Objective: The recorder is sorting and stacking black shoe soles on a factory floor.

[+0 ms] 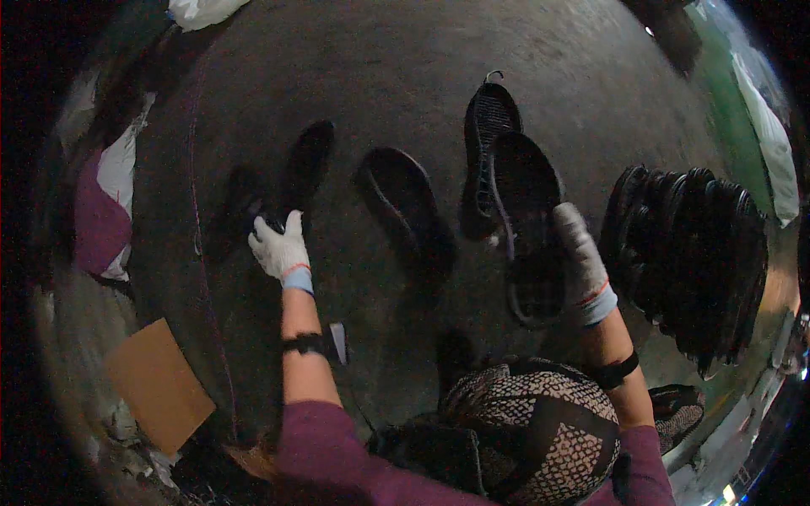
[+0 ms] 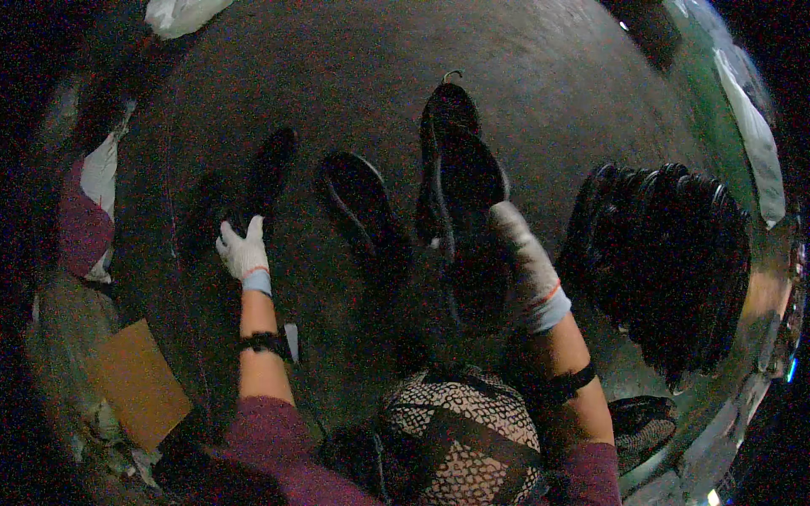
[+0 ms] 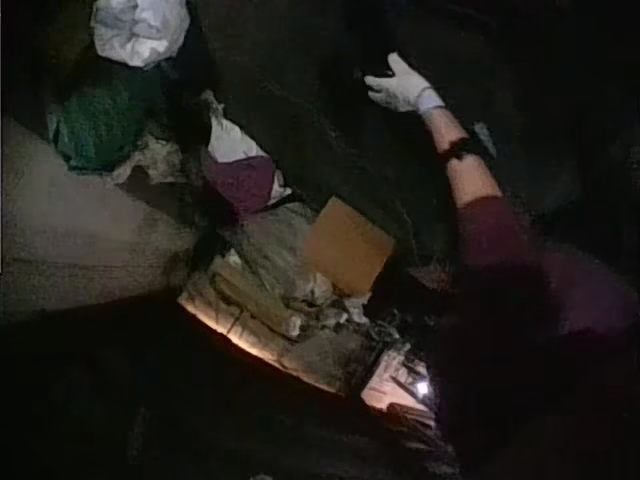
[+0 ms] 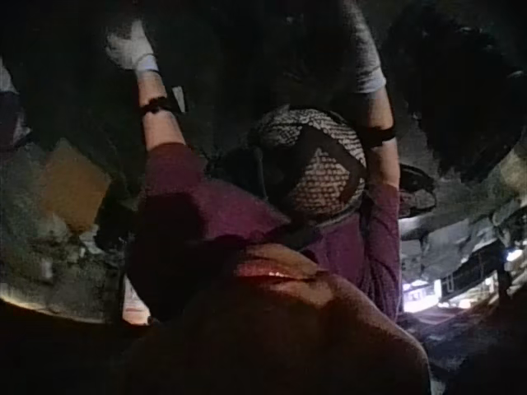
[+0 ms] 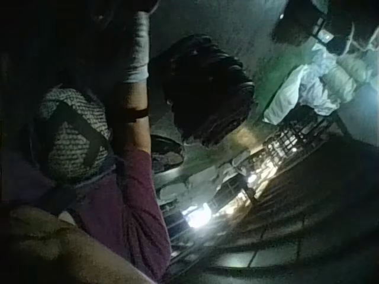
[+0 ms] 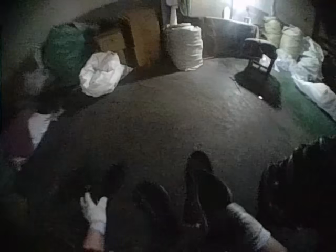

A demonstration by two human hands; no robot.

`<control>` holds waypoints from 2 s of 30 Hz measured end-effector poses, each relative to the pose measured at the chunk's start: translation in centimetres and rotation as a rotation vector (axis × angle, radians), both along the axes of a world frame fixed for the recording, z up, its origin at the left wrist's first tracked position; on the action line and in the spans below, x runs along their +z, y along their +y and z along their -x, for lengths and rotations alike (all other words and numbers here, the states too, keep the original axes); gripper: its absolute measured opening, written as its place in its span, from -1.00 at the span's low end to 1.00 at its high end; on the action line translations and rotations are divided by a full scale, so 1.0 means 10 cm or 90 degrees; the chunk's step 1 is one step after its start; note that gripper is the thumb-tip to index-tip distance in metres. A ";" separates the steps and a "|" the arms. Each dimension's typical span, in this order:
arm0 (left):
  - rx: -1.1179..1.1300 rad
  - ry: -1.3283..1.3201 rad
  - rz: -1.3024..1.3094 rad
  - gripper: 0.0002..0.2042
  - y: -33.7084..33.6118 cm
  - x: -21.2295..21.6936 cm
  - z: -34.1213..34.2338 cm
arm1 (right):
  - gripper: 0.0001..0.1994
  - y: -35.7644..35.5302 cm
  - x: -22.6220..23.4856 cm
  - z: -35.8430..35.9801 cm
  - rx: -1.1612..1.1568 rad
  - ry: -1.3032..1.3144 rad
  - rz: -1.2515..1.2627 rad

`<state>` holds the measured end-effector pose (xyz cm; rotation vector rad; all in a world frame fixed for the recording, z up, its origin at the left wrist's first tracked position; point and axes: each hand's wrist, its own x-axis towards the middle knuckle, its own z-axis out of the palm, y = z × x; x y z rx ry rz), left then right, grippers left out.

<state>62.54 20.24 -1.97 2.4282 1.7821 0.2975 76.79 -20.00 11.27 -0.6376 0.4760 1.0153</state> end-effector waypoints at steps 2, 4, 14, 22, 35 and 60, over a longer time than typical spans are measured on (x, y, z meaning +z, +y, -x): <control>0.035 0.041 0.066 -0.08 0.00 -0.10 -0.15 | -0.27 -0.31 -0.01 -0.03 -0.021 -0.091 -0.047; -0.032 -0.022 0.143 0.01 0.53 -0.10 0.02 | -0.26 -0.19 0.03 0.08 -0.110 -0.089 -0.128; -0.162 -0.991 1.060 -0.47 -0.33 0.48 -0.29 | -0.29 -0.12 0.23 -0.02 -0.076 -0.246 -0.111; -0.277 -0.827 0.906 -0.44 -2.24 1.19 -1.21 | -0.15 0.42 0.86 -0.36 -0.159 -1.170 0.798; -1.003 -0.730 0.955 -0.39 -3.41 2.38 -2.45 | -0.30 -0.02 1.21 -0.24 -0.169 -1.088 0.901; -0.454 -0.226 0.177 -0.57 -0.70 -0.09 -0.73 | -0.30 -4.00 1.26 -0.83 0.048 -0.814 0.914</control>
